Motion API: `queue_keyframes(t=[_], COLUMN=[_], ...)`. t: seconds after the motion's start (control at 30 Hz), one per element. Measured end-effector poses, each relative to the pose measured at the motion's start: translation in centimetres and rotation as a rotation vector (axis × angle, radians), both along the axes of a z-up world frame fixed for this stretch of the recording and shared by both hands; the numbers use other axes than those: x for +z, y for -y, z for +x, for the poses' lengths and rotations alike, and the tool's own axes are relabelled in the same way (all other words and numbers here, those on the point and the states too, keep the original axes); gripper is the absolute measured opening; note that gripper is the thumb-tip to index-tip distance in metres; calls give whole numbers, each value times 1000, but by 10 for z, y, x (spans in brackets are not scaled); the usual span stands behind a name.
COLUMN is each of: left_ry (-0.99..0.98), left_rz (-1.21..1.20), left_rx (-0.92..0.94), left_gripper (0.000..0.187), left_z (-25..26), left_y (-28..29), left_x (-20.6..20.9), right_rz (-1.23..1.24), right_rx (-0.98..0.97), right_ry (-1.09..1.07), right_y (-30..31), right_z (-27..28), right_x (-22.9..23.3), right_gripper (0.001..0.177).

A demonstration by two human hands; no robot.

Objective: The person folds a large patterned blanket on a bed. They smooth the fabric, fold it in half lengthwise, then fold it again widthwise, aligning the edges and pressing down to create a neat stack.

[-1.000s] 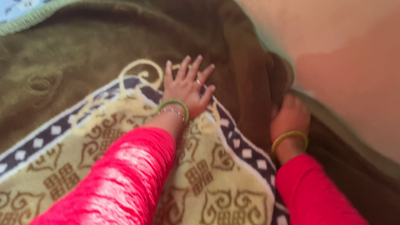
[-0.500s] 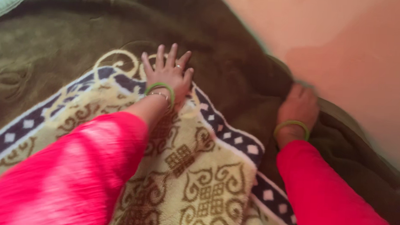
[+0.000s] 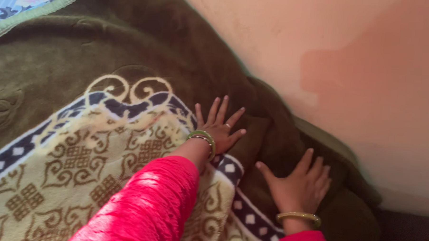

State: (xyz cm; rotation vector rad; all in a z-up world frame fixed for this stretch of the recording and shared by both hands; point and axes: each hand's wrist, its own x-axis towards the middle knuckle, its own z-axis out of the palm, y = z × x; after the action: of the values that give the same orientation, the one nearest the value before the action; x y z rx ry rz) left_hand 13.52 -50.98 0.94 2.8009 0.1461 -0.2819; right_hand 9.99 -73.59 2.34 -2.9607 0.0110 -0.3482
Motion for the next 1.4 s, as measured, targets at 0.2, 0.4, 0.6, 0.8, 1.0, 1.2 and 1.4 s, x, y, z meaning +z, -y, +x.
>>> queue_keyframes(t=[0.2, 0.4, 0.6, 0.8, 1.0, 1.2, 1.4], left_ry=[-47, -136, -140, -125, -90, -206, -127], left_rz=[0, -13, 8, 36, 58, -72, -63], left_rx=[15, -13, -23, -1, -3, -106, -153], left_gripper=[77, 99, 129, 126, 123, 101, 94], left_z=[0, -1, -8, -4, -7, -76, -127], left_y=[3, 5, 4, 8, 11, 76, 110], left_x=[6, 13, 21, 26, 22, 58, 48], right_rz=[128, 82, 4, -248, 94, 81, 134], right_rx=[90, 47, 98, -340, -339, -311, -310], right_ry=[-174, -66, -200, -573, -596, -567, -581], right_y=[16, 62, 61, 62, 58, 66, 69], right_z=[22, 40, 33, -26, -23, -15, -7], right_x=[21, 17, 15, 47, 19, 10, 3], right_gripper=[60, 45, 67, 99, 120, 121, 124])
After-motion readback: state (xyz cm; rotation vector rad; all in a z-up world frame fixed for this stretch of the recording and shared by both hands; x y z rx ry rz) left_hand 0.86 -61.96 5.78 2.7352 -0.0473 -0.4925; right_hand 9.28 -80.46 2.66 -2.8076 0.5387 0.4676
